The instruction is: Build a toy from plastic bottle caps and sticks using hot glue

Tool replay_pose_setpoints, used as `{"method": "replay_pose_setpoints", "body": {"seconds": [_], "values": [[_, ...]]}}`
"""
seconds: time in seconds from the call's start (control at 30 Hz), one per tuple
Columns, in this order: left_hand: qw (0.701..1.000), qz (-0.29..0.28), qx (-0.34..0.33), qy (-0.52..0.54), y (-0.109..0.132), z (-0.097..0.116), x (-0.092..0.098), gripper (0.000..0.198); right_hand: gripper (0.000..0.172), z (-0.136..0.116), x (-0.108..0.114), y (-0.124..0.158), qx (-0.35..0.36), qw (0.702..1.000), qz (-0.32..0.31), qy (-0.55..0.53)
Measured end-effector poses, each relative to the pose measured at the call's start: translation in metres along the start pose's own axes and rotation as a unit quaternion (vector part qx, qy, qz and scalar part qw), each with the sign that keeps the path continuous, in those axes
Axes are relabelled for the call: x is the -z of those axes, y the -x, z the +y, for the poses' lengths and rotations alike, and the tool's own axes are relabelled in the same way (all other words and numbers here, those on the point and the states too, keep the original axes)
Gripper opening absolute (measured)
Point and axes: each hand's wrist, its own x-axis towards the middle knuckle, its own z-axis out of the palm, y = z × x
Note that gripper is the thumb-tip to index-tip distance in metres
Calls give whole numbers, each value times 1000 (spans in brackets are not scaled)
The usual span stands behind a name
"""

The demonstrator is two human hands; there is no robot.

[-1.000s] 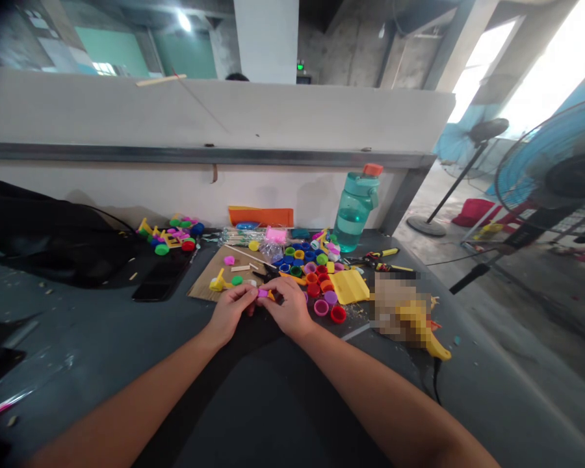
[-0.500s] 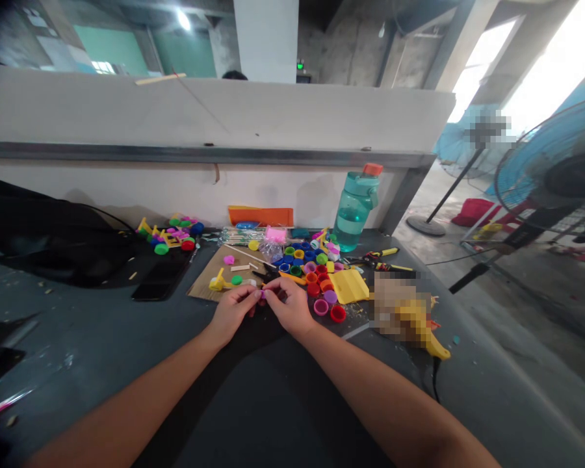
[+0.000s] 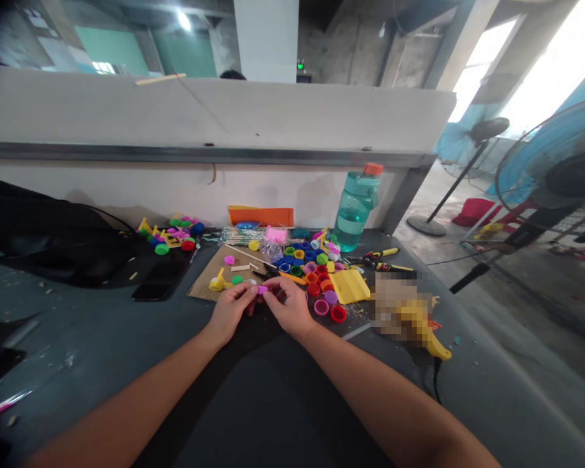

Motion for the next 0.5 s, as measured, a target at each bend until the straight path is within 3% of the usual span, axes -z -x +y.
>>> {"method": "replay_pose_setpoints", "body": {"seconds": [0.13,0.33,0.5], "values": [[1000,3,6,28,-1,-3,0,30,16,1,0,0,11,999,4,30],[1000,3,15,19,0,0,-1,31,27,-6,2,-1,93,991,-18,89],[1000,0,9,16,0,1,-1,33,17,-8,3,-2,130,983,-13,126]]}}
